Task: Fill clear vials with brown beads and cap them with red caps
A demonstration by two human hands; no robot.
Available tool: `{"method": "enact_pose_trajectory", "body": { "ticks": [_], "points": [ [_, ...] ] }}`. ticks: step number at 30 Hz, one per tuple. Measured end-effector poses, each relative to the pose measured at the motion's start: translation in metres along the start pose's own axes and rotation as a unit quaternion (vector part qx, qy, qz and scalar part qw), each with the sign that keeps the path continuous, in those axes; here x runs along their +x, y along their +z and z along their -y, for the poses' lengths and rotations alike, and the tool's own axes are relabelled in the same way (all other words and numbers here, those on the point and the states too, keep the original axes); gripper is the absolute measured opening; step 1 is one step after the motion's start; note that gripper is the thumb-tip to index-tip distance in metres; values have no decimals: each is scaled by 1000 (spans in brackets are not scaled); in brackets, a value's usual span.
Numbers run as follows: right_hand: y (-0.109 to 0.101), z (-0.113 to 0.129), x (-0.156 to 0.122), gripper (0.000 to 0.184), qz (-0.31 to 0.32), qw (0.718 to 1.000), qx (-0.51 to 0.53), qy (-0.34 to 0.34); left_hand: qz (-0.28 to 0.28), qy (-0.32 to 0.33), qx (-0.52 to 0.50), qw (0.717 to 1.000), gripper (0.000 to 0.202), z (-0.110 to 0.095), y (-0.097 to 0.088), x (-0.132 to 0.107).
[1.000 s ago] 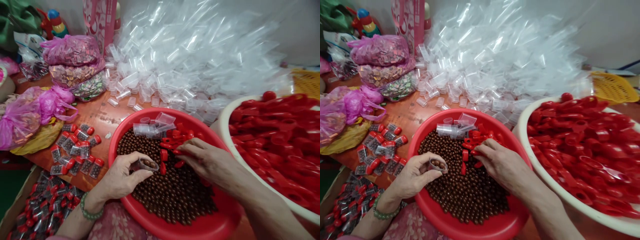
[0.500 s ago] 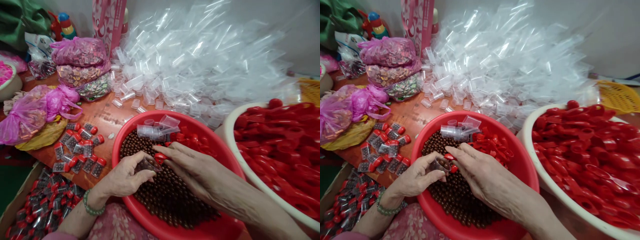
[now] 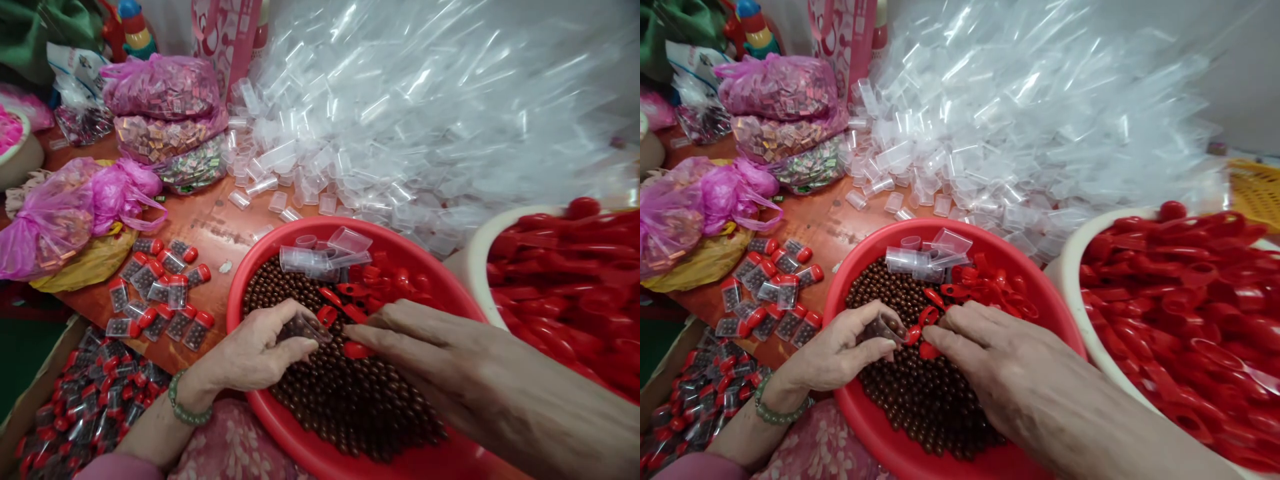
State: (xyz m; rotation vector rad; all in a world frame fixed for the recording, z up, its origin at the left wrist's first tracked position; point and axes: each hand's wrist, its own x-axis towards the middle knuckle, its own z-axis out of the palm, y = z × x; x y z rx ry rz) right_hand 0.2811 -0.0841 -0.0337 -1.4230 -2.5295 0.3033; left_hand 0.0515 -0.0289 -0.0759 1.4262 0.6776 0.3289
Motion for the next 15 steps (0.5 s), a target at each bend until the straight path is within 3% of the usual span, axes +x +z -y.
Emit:
{"method": "enact_pose_trajectory", "body": {
  "ticks": [4, 10, 15],
  "points": [
    [-2, 3, 2, 41, -28, 999, -9, -12, 10, 17, 5, 1000, 14, 1, 0, 0],
    [16, 15, 21, 43, -30, 999, -13, -15, -5, 33, 34, 999, 16, 7, 1, 0],
    [17, 11, 8, 42, -23, 999, -21, 4, 4, 25, 33, 999, 15, 4, 0, 1]
  ]
}}
